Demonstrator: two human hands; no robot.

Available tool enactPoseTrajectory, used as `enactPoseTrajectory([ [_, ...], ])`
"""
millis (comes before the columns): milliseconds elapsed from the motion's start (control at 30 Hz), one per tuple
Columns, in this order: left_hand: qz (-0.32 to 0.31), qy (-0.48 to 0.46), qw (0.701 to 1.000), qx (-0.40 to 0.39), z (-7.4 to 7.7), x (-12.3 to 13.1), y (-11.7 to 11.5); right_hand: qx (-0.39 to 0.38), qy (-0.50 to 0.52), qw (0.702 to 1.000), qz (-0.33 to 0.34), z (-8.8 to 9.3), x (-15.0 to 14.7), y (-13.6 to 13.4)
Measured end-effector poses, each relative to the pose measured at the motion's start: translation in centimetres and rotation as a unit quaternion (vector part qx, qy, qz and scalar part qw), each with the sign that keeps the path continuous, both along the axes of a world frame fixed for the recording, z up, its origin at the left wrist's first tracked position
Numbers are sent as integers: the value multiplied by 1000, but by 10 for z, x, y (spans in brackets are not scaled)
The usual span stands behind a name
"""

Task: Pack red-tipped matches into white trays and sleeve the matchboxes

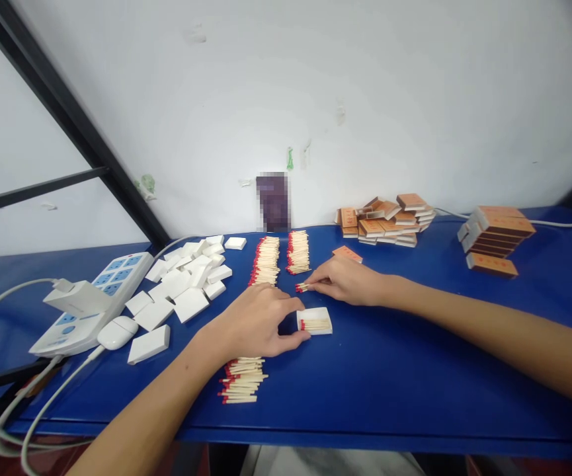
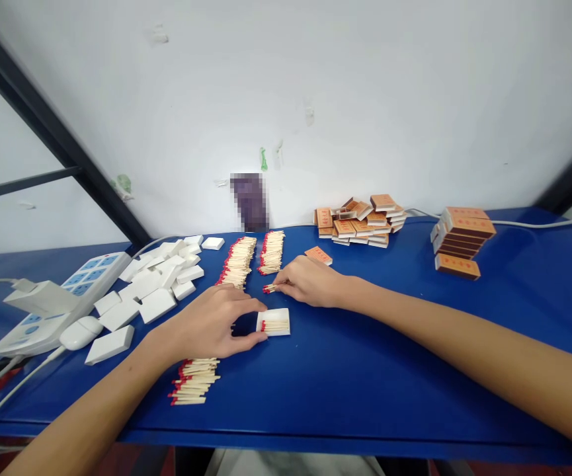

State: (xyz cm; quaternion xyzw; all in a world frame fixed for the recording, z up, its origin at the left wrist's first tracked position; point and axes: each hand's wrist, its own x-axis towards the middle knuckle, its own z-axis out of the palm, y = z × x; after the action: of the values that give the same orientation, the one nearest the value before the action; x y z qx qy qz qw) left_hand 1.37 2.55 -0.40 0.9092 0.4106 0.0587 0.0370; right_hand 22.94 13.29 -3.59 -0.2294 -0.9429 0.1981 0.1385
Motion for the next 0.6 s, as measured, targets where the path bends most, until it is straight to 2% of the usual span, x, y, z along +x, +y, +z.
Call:
enactPoseTrajectory([
  [300, 9, 8, 1000, -11, 2, 1, 0, -77, 10, 997, -16, -3, 2, 12],
  [600, 13, 10, 1000, -12, 2, 1, 0, -105, 21, 994, -34, -2, 2, 9],
])
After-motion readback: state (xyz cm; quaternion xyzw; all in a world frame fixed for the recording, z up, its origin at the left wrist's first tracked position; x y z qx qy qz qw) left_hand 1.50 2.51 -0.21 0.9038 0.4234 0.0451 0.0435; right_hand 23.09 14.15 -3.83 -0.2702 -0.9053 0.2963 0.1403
